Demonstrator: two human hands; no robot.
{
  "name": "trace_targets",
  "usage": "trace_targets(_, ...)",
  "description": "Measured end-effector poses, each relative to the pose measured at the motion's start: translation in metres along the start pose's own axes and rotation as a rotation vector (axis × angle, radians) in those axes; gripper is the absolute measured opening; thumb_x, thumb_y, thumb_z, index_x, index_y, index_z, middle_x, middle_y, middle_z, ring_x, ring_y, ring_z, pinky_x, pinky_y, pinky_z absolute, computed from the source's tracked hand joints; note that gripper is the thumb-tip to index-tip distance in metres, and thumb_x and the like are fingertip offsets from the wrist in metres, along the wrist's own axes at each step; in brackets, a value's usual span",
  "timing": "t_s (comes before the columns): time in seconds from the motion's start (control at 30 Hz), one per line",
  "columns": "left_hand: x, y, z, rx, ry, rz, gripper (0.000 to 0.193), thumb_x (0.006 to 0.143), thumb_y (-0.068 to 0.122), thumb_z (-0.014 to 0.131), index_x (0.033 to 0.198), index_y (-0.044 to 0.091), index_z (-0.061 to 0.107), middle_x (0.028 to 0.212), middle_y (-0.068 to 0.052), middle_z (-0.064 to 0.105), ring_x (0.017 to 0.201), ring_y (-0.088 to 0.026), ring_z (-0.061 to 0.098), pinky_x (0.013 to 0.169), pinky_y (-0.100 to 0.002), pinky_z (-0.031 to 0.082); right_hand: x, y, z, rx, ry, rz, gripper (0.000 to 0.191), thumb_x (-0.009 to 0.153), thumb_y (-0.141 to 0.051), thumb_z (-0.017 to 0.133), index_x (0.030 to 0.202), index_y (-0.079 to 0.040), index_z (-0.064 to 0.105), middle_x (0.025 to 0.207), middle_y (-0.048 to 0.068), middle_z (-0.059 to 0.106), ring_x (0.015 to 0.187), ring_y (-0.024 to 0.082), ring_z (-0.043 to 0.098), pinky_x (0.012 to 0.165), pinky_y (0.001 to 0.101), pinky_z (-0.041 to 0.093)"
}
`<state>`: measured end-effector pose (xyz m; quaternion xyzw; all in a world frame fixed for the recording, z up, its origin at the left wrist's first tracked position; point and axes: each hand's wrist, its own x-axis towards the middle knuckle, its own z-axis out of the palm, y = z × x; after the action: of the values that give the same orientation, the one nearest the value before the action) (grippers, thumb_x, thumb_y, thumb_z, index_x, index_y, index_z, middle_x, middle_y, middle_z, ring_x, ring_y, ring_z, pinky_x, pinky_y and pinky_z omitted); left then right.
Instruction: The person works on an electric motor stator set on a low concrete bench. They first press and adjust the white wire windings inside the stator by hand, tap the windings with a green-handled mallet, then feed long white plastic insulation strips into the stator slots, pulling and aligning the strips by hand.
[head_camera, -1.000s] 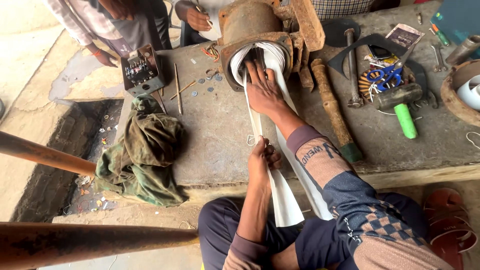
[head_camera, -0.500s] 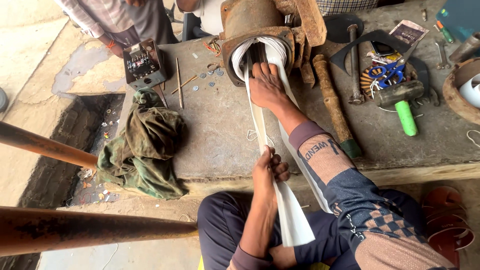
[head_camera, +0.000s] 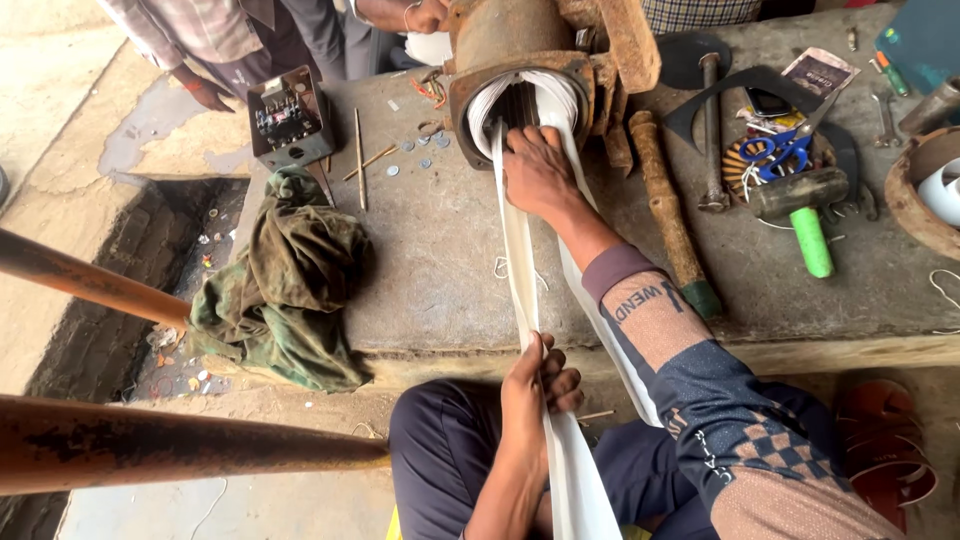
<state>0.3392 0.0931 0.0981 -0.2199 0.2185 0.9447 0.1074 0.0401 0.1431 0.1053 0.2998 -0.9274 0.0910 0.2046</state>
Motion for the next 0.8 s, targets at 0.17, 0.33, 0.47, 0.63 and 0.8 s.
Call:
trace_targets(0.17,-0.034,-0.006,-0.020,0.024,0.075,-0.060,0.026,0.102,0.033,0.056,0.113,0.010,0.055,0.073,0.002,0.038,0.055,-0.010,0.038,0.044,-0.024,0.035,-0.001,0.001,0.003,0.052,-0.020,0.006,0.028,0.089,-0.020,0.070,0.108,-0.001,0.076,0.112,0.014,0.065,0.112,0.028,0.055,0.102,0.0448,0.032)
trace_targets(0.33,-0.056,-0.029,-0.060,-0.095,0.066,-0.050,0.030,0.101,0.033,0.057,0.117,0.007,0.058,0.072,0.001,0.038,0.052,-0.010,0.038,0.041,-0.025,0.032,-0.003,-0.004,0.006,-0.132,-0.023,-0.011,0.046,0.093,-0.038,0.069,0.117,0.000,0.072,0.117,0.015,0.066,0.116,0.029,0.055,0.106,0.0457,0.032)
trace_targets(0.47,-0.057,-0.033,-0.079,-0.065,0.153,0.117,0.035,0.096,0.037,0.056,0.117,0.008,0.059,0.071,-0.001,0.044,0.049,-0.013,0.040,0.040,-0.029,0.033,-0.002,-0.025,0.013,-0.371,-0.044,0.062,0.071,0.084,-0.060,0.067,0.116,0.004,0.069,0.112,0.015,0.067,0.110,0.028,0.056,0.103,0.0462,0.031)
trace_targets(0.63,-0.031,0.022,-0.074,0.287,0.101,0.093,0.045,0.101,0.044,0.062,0.115,0.003,0.051,0.075,-0.011,0.049,0.056,-0.019,0.051,0.051,-0.032,0.045,0.002,-0.046,0.018,-0.489,-0.108,0.173,0.074,0.092,-0.068,0.060,0.115,0.002,0.069,0.106,0.013,0.068,0.103,0.026,0.059,0.102,0.0427,0.034)
trace_targets(0.8,0.027,0.100,-0.058,1.152,0.309,0.381,0.094,0.085,0.059,0.064,0.151,0.003,0.028,0.103,-0.020,0.063,0.088,-0.029,0.063,0.069,-0.044,0.057,0.003,-0.049,0.012,-0.613,-0.046,0.149,0.077,0.086,-0.074,0.059,0.111,-0.001,0.069,0.101,0.011,0.067,0.098,0.023,0.059,0.095,0.0405,0.035)
